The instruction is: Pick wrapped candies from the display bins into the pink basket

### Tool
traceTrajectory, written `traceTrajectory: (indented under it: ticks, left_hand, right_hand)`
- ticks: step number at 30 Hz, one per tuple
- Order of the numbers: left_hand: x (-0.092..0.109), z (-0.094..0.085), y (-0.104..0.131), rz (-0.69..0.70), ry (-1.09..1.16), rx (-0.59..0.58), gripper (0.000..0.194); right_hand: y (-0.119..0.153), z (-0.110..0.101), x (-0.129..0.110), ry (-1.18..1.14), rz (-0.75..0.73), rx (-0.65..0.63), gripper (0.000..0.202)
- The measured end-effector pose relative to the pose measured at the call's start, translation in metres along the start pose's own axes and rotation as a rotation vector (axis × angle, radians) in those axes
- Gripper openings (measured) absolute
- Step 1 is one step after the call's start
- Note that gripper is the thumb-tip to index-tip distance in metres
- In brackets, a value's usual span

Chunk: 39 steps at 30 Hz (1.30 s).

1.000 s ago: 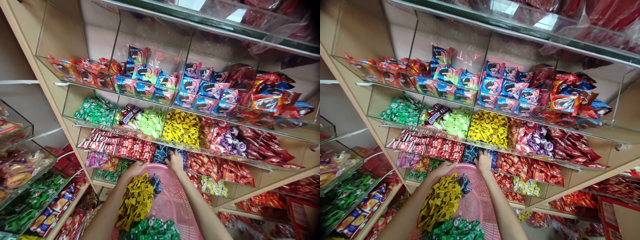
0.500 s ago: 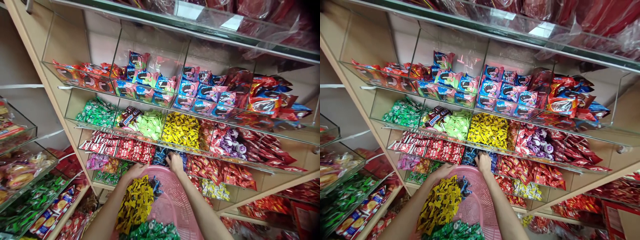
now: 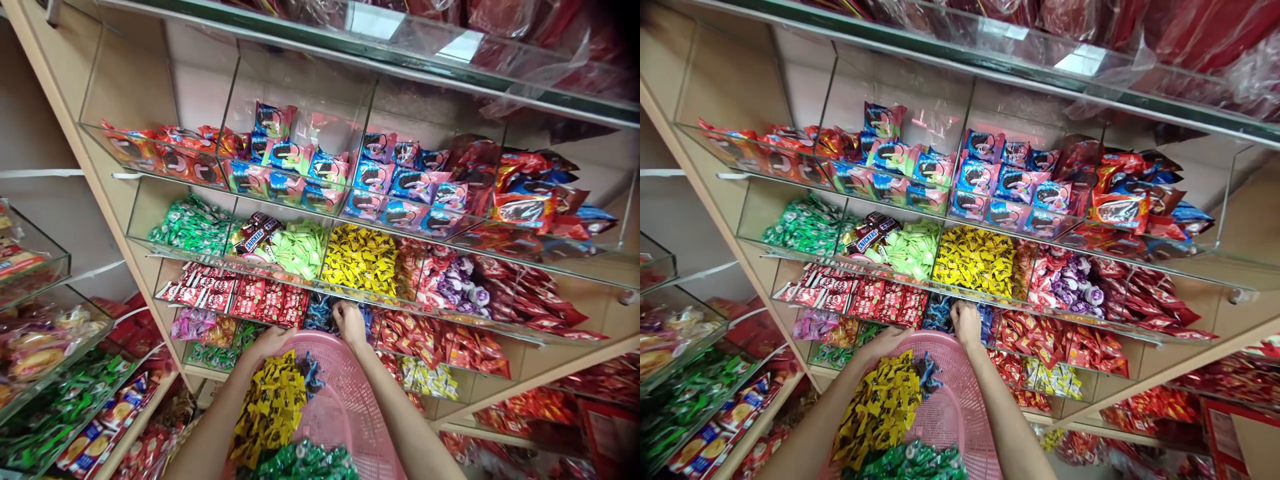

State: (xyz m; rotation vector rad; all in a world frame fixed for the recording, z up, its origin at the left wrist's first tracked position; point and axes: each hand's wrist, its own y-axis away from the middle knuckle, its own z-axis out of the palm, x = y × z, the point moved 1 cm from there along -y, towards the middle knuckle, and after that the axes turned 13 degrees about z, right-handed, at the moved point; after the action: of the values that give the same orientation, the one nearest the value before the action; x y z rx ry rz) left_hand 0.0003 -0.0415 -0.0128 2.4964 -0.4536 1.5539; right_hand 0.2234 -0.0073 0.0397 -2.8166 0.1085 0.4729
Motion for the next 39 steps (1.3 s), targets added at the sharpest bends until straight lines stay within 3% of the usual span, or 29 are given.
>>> traceTrajectory:
  ticks: [9, 12, 15, 20, 22, 28, 32, 39]
  left_hand:
    - [-0.004, 0.000, -0.002, 0.032, -0.009, -0.031, 0.053]
    - [-0.004, 0.001, -0.002, 0.027, 0.000, -0.045, 0.052]
    - [-0.004, 0.000, -0.002, 0.025, 0.001, -0.048, 0.053]
    - [-0.006, 0.000, -0.002, 0.027, -0.037, -0.042, 0.056]
    - [-0.009, 0.000, -0.002, 0.022, -0.034, -0.035, 0.057]
    - [-0.014, 0.003, -0.004, 0.076, 0.013, -0.033, 0.060]
    - [-0.014, 0.004, -0.006, 0.075, -0.056, -0.021, 0.059]
    - [-0.010, 0.001, -0.005, 0.124, -0.097, -0.026, 0.055]
  right_hand:
    - [-0.004, 0.013, -0.005, -0.023, 0.023, -0.005, 0.014]
    - [-0.001, 0.006, -0.004, -0.056, 0.010, 0.017, 0.018]
    - [0.008, -0.007, -0.001, -0.228, -0.016, 0.103, 0.022]
    - [0.046, -0.028, -0.006, -0.574, -0.102, 0.198, 0.022]
    - [0.062, -0.031, -0.014, -0.653, -0.132, 0.144, 0.019]
    - [0.079, -0.006, -0.034, -0.697, -0.088, -0.260, 0.023]
    - [0.074, 0.009, -0.038, -0.636, -0.109, -0.296, 0.021]
    - [0.069, 0.017, -0.046, -0.521, -0.262, -0.338, 0.019]
